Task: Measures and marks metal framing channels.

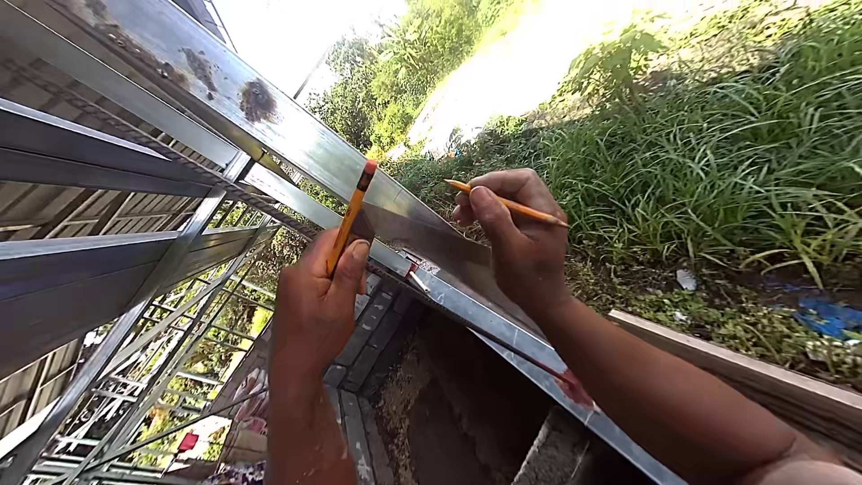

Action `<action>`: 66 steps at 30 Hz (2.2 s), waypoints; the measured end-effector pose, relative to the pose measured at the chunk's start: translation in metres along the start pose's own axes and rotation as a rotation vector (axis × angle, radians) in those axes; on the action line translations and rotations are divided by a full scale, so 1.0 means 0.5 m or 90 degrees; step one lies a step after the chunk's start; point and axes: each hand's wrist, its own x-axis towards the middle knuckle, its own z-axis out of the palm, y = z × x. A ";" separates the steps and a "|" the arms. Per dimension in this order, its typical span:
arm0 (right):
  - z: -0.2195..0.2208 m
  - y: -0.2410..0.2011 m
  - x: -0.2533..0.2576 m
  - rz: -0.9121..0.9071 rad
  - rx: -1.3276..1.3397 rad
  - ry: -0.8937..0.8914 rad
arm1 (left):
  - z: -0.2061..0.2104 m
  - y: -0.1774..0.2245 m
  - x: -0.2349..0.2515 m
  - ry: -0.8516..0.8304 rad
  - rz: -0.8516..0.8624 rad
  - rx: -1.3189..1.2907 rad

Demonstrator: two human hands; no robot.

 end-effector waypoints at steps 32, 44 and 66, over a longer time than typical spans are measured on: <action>0.000 -0.030 0.087 -0.129 -0.153 -0.268 | 0.357 0.069 0.013 0.636 -0.168 -0.238; 0.038 -0.012 0.090 -0.052 -0.136 -0.319 | 0.358 0.077 0.010 0.614 -0.213 -0.256; 0.012 -0.013 0.123 -0.032 -0.095 -0.217 | 0.360 0.072 0.014 0.635 -0.205 -0.215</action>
